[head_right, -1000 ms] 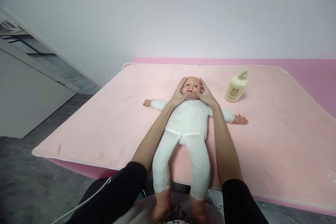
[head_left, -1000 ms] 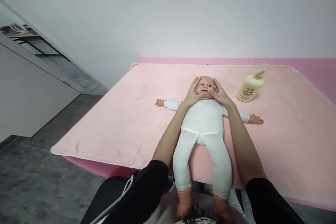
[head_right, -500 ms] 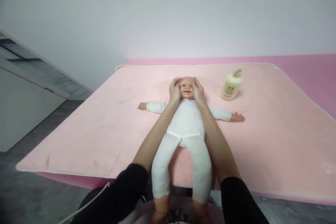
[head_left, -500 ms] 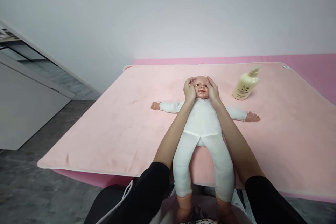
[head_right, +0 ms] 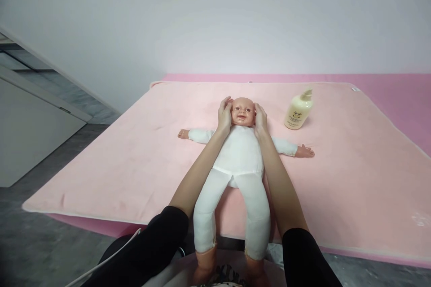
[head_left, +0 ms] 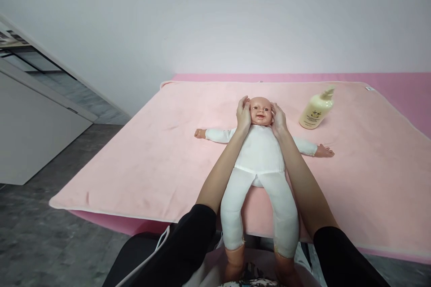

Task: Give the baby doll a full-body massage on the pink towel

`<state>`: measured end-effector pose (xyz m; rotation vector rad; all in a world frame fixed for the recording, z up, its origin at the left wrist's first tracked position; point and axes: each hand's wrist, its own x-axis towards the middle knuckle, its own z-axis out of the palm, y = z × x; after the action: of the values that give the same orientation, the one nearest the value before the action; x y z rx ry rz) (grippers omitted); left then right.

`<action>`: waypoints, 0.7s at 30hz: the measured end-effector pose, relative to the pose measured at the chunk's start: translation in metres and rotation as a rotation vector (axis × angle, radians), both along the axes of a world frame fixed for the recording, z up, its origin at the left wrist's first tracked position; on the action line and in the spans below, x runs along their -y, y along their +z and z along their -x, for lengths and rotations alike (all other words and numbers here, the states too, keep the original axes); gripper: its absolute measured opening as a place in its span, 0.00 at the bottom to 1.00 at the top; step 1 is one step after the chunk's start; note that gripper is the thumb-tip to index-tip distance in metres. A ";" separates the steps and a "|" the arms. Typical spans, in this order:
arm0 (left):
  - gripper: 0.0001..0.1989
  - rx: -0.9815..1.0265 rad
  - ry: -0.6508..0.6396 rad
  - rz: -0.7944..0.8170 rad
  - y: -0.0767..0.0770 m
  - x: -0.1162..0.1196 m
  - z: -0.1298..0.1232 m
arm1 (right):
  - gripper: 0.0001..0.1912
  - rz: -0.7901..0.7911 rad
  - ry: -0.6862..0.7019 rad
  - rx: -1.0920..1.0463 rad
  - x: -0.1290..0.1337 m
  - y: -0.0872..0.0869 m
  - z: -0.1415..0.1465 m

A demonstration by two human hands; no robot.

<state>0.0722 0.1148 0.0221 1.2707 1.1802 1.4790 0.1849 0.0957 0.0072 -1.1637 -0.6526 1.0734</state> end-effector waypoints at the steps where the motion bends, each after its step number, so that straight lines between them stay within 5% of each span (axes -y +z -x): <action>1: 0.17 -0.042 0.003 -0.023 0.000 0.000 0.000 | 0.25 -0.020 0.001 0.041 -0.001 -0.001 0.001; 8: 0.18 -0.186 -0.046 -0.046 0.002 -0.001 0.001 | 0.27 -0.013 0.047 0.076 -0.003 -0.001 0.001; 11: 0.18 -0.234 -0.151 -0.015 0.009 0.000 0.014 | 0.28 0.011 0.179 0.048 0.007 0.007 -0.010; 16: 0.42 -0.400 -0.517 -0.076 0.019 0.007 0.041 | 0.53 -0.093 0.464 0.302 0.026 0.013 -0.029; 21: 0.49 -0.443 -0.500 -0.180 0.019 0.010 0.044 | 0.60 -0.141 0.464 0.401 0.026 0.010 -0.034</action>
<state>0.0280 0.1048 0.0415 1.9222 0.9076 0.9741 0.2193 0.0701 0.0169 -1.1409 -1.3406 1.1609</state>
